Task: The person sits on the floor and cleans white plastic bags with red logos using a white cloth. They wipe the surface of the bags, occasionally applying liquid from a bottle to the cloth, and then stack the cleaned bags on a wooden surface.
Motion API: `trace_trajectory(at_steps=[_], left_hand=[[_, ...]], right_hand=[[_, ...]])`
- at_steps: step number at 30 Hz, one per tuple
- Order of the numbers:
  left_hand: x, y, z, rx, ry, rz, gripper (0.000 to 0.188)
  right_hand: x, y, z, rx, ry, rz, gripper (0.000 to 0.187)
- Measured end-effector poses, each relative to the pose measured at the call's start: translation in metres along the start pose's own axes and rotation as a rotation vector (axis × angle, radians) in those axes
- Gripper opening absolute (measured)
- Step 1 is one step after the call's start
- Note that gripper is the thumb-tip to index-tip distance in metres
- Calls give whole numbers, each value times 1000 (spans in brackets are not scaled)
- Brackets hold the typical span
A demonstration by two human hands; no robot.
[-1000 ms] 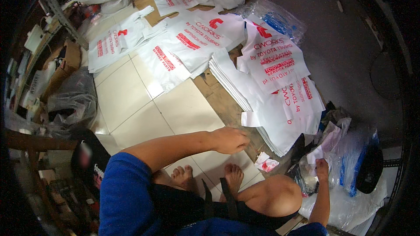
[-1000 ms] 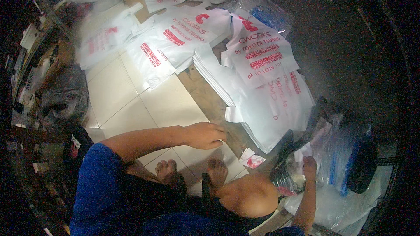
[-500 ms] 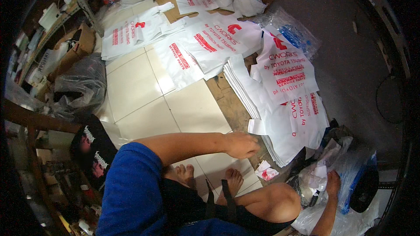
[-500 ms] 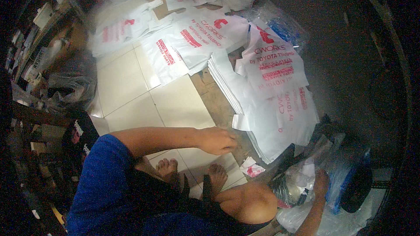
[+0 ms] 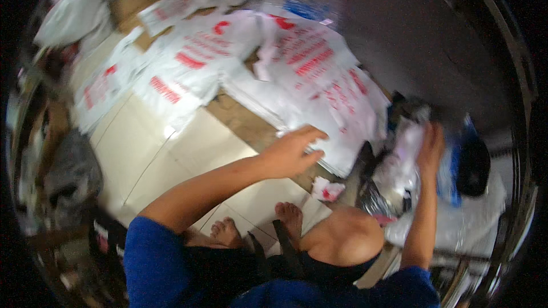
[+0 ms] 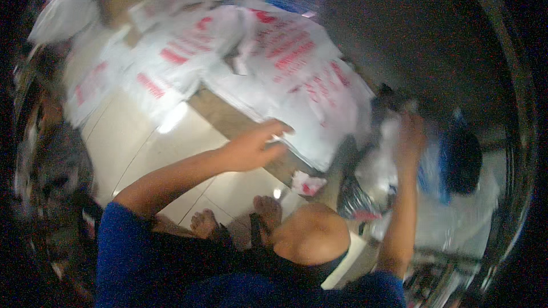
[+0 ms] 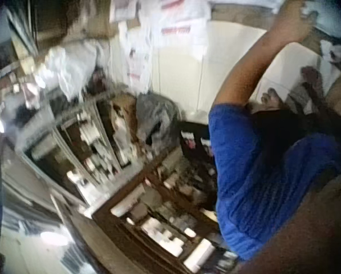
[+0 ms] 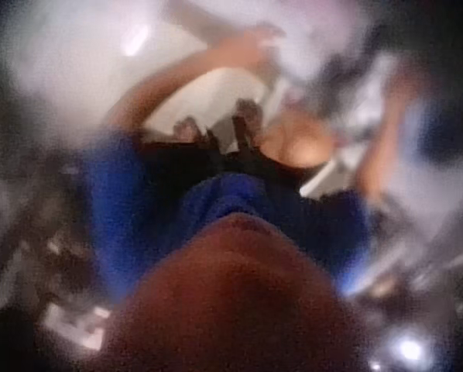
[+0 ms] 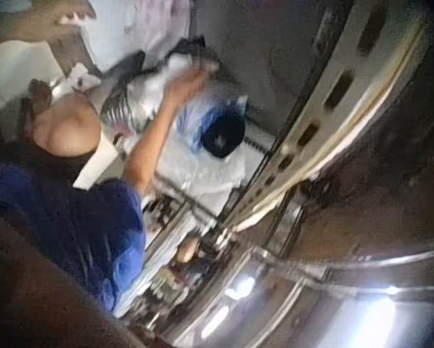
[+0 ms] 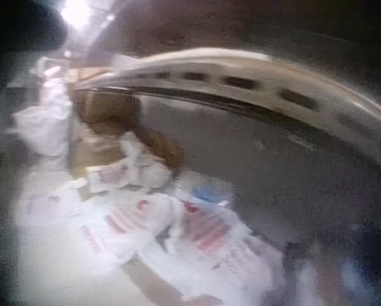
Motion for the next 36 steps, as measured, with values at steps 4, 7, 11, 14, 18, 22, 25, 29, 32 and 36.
trace_trajectory(at_steps=[4,7,11,14,18,22,25,29,32,36], left_hand=[[2,-29,-19,93,32,-109,47],[31,-67,-42,216,9,-103,50],[38,-90,-32,16,180,-63,42],[14,-86,-33,-3,288,-149,35],[-9,-83,-29,-185,551,-77,31],[-43,-46,-31,-103,510,-55,34],[-79,22,3,-291,334,5,33],[-162,119,21,-485,58,-215,36],[-200,143,13,-284,516,-599,39],[-247,174,-38,-43,53,-833,33]], right_hand=[[-16,-35,90,5,-413,119,28],[-16,-26,125,-50,-897,353,30],[-33,-34,143,5,-879,277,29],[-10,-40,118,169,-1070,321,29],[24,-38,122,350,-1345,300,30],[57,-54,194,580,-1749,472,40],[80,-72,259,517,-1920,638,37],[60,-73,358,267,-1761,672,27],[51,-38,459,-162,-1442,711,28],[-17,34,563,-848,-1171,910,37]])
Point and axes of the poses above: each hand's wrist, its own y-axis away from the middle knuckle, its own x-axis out of the palm, z = x × y, the point moved 9 cm from there along -y, towards the middle knuckle, and after that the axes turned 13 degrees about y, right-handed, at the moved point
